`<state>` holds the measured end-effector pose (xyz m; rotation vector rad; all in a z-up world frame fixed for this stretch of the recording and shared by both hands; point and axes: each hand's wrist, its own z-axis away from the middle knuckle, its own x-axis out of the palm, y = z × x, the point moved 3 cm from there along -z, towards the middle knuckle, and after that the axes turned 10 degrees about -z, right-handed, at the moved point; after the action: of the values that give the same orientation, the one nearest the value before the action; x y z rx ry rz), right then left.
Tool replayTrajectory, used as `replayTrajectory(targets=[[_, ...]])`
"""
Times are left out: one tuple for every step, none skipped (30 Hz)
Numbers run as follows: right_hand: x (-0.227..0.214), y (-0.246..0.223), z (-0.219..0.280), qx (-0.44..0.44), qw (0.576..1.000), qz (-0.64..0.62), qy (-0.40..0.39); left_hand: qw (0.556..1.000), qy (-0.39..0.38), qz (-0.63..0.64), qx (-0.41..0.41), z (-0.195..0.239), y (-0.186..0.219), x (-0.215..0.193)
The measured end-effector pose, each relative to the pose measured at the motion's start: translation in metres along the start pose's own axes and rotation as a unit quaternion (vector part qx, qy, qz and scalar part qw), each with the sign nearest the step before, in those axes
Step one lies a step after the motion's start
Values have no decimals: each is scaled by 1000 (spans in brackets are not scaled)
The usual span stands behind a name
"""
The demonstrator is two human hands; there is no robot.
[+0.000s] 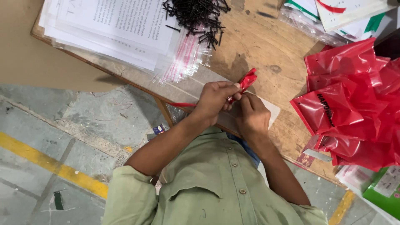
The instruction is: Sorting hardware components into red plastic bags and tying decorative bows.
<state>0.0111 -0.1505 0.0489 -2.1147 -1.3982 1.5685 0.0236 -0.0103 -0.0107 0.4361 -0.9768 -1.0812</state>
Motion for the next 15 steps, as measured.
replayTrajectory(targets=[[-2,-2,0,-4,1000,3,-5,998,15,-49,41,1,0,3],[-4,-5,1,-9,1000,5,-11,991,29,-98,82,3,0,7],[-6,-1,0,-6,1000,6,-7,991,27,-102,82,4,-1,7],[-8,4,0,39,998,-25,-30,975,22,-164,151,7,2,10],[-8,10,-1,82,994,-58,-53,949,15,-225,220,10,6,11],[-8,19,-1,84,994,-59,-47,948,12,-230,220,16,15,13],[-6,30,1,140,978,-143,-65,922,23,-308,235,22,24,16],[-3,41,3,194,951,-226,-82,889,33,-384,249,29,33,18],[-4,45,3,195,951,-228,-78,887,30,-387,248,31,32,17],[0,51,4,249,916,-295,-111,823,42,-475,308,34,35,18],[4,56,6,300,871,-361,-144,745,54,-556,364,38,37,20],[-1,50,1,300,871,-364,-140,743,51,-559,363,37,37,19],[-6,45,-2,287,880,-348,-148,710,50,-595,373,38,36,20],[-11,39,-5,275,889,-331,-155,675,48,-630,381,39,35,20],[-16,33,-8,275,889,-334,-152,673,46,-632,381,38,32,19]])
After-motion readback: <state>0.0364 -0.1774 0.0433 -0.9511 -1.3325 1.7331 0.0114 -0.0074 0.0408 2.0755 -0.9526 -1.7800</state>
